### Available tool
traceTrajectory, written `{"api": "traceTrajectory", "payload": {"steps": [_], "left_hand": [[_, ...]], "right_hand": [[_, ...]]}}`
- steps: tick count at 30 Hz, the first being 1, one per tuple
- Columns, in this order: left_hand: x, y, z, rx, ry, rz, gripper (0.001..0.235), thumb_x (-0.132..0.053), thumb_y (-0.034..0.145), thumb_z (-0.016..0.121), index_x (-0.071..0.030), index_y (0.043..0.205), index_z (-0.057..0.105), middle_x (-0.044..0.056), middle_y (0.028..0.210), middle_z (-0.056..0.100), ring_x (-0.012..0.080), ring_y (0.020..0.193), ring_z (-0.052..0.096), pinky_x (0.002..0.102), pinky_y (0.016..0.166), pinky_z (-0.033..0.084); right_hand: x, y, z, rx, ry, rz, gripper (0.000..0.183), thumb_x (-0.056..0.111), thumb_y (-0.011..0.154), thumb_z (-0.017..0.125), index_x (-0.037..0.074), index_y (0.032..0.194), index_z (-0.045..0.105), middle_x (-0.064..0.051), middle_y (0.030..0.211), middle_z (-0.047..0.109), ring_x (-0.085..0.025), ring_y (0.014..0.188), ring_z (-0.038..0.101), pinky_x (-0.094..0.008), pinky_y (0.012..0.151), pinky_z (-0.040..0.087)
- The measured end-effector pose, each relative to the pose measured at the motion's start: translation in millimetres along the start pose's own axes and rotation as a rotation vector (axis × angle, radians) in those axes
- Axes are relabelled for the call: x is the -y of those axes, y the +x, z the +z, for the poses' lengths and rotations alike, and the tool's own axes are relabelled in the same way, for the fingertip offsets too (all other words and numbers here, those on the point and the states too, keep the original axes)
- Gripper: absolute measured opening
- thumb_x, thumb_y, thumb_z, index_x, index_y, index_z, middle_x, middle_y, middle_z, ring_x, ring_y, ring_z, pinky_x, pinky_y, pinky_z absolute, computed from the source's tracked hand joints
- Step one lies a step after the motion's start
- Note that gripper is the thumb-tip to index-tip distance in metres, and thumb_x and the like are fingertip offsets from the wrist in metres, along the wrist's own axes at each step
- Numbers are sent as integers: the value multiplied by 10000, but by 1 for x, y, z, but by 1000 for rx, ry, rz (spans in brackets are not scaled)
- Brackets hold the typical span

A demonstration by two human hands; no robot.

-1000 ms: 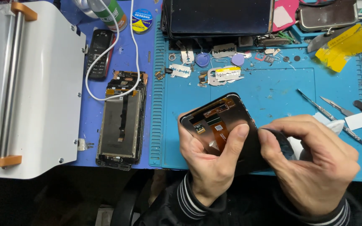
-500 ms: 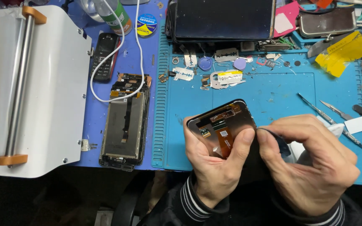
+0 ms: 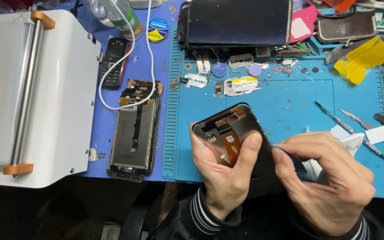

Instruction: Cleaning and inspecting a mobile phone screen component at a workbench.

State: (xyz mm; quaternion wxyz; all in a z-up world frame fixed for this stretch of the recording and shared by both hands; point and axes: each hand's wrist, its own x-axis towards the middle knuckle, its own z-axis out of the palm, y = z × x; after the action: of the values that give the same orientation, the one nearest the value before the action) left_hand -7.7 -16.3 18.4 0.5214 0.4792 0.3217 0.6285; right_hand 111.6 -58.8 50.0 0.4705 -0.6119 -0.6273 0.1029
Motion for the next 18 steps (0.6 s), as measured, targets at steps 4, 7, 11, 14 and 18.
{"api": "traceTrajectory", "payload": {"steps": [4,7,11,14,18], "left_hand": [[3,-9,4,55,-67,-45,423,30,919,690,-5,1234,411,110,1071,660,149,854,664,249,777,573],[2,-6,3,25,-55,-27,400,20,916,693,-13,1206,420,96,1032,656,138,825,648,239,765,556],[3,-8,3,27,-18,-23,402,24,898,691,-13,1198,426,94,1027,649,135,814,640,238,749,556],[5,-9,3,45,-49,-21,421,44,898,687,-10,1221,424,102,1057,652,142,843,649,245,776,561],[3,-6,2,40,-62,-23,419,44,909,672,-8,1239,419,103,1079,642,146,870,644,250,814,557]], "right_hand": [[1,10,-4,-30,-23,-90,203,-181,748,778,-157,907,654,-227,873,696,-283,776,649,-369,783,530],[4,10,0,-42,9,-83,203,-169,729,776,-139,890,656,-207,856,695,-270,763,657,-348,762,539],[3,13,-1,-40,-20,-82,196,-173,736,786,-144,878,655,-218,857,703,-277,769,666,-364,772,550],[6,13,-1,-49,-2,-101,200,-173,741,783,-147,894,657,-221,868,702,-277,775,667,-360,771,548],[3,7,-1,-42,14,-61,215,-170,691,764,-129,874,659,-194,843,705,-258,754,670,-341,765,551]]}}
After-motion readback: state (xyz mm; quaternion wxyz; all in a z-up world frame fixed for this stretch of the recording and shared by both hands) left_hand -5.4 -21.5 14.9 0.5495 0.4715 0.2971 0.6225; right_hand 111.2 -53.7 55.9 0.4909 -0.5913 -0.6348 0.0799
